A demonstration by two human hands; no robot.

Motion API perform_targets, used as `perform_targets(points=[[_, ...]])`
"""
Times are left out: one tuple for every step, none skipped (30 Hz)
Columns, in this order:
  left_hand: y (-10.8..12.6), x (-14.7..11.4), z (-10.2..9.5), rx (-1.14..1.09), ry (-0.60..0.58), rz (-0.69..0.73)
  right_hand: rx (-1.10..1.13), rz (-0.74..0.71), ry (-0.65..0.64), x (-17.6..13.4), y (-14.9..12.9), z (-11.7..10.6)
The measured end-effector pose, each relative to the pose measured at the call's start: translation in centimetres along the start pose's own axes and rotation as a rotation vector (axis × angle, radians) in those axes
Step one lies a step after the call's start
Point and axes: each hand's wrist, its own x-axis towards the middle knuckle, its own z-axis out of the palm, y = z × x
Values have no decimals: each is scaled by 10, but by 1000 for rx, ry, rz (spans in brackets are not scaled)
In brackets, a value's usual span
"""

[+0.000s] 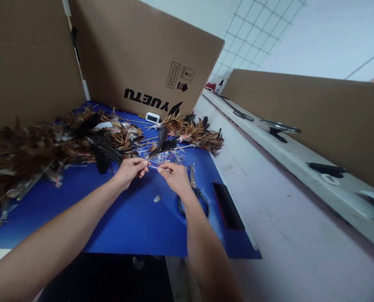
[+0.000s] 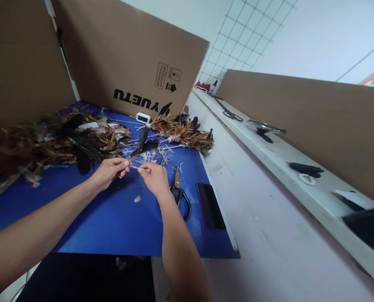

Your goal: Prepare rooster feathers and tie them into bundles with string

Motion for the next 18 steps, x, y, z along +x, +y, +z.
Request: perform_targets(points=[[0,0,0,34,13,18,-73,-46,12,-1,-5,-4],[0,1,0,55,21,29,-142,-87,22,-2,-11,-8],[0,1,-1,80,23,40,-207,-118,33,-2,-16,-12],[0,0,-1,125,20,60,-269,-140,41,-2,-21,-15],[1,0,-2,196,14,96,-328,-157,42,-2,-25,-19],[1,-1,-2,285,4,151,-385,-172,42,0,-30,-23],[2,-2,-2,380,-7,222,-441,-188,38,1,-34,-26],[2,-3,-3,471,-15,305,-499,-209,27,4,-37,-30],[3,-3,-3,548,-21,389,-559,-235,10,6,-42,-33],[3,-4,-3,603,-26,466,-618,-266,-15,9,-46,-36],[3,-4,-3,652,-32,535,-674,-302,-46,12,-51,-39],[3,-4,-3,698,-39,592,-726,-337,-86,16,-56,-41],[2,-4,-4,740,-51,636,-771,-369,-131,20,-61,-43],[2,-4,-4,777,-66,669,-809,-395,-175,24,-66,-45],[2,-4,-4,805,-85,696,-838,-417,-217,29,-71,-47],[1,-4,-5,819,-104,723,-856,-438,-254,34,-75,-48],[2,-3,-5,819,-127,754,-864,-457,-284,40,-78,-50],[2,-3,-6,804,-155,789,-858,-475,-309,47,-80,-53]])
